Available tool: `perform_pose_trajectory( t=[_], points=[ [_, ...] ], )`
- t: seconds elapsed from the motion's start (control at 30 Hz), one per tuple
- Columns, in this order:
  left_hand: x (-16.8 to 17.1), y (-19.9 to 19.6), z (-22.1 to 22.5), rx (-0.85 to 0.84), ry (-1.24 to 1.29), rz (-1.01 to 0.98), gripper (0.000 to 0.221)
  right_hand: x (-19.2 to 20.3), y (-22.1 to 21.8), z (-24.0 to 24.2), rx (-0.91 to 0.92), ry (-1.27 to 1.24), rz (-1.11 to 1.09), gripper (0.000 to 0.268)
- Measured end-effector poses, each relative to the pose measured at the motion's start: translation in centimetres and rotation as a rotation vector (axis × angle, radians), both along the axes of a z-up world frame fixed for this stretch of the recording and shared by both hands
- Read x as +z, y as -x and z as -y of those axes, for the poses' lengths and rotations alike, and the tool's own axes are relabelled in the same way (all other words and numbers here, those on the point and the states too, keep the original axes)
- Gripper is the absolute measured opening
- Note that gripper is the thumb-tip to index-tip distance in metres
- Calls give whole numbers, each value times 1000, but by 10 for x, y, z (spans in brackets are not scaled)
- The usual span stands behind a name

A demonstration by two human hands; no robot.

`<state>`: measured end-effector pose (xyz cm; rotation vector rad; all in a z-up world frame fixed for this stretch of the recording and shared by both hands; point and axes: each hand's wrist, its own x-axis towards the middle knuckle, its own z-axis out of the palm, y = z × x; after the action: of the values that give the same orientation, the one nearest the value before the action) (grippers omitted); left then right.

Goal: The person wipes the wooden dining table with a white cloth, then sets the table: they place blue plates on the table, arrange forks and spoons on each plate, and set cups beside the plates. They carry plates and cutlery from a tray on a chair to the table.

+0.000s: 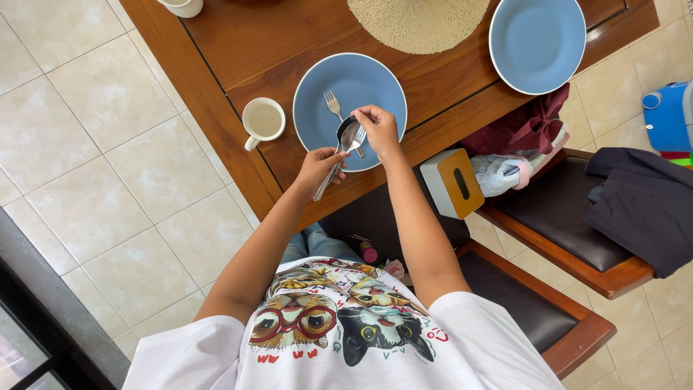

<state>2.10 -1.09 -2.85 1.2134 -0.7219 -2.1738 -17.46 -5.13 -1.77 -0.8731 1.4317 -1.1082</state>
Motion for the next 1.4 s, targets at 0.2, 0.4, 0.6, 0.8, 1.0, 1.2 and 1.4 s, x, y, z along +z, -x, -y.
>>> perform_pose_trajectory(
  t=[0.2, 0.4, 0.6, 0.8, 1.0, 1.2, 1.4],
  points=[
    [1, -6, -2, -203, -36, 50, 21, 7, 19, 15, -73, 183, 24, 13],
    [-2, -13, -12, -203, -12, 98, 19, 39, 55, 52, -242, 384, -147, 16],
    [-11, -27, -19, -119, -8, 187, 22, 25, 73, 78, 62, 269, -297, 15],
    [-8, -36, -18, 3, -40, 218, 23, 5, 50, 90, 403, 313, -704, 10],
    [-11, -39, -18, 84, -31, 202, 23, -10, 27, 102, 594, 143, -771, 15],
    [-19, -38, -19, 101, -51, 198, 22, -20, 19, 114, 647, 292, -873, 8],
    [-22, -33, -19, 97, -49, 181, 22, 1, 15, 103, 594, 230, -806, 7]
  ],
)
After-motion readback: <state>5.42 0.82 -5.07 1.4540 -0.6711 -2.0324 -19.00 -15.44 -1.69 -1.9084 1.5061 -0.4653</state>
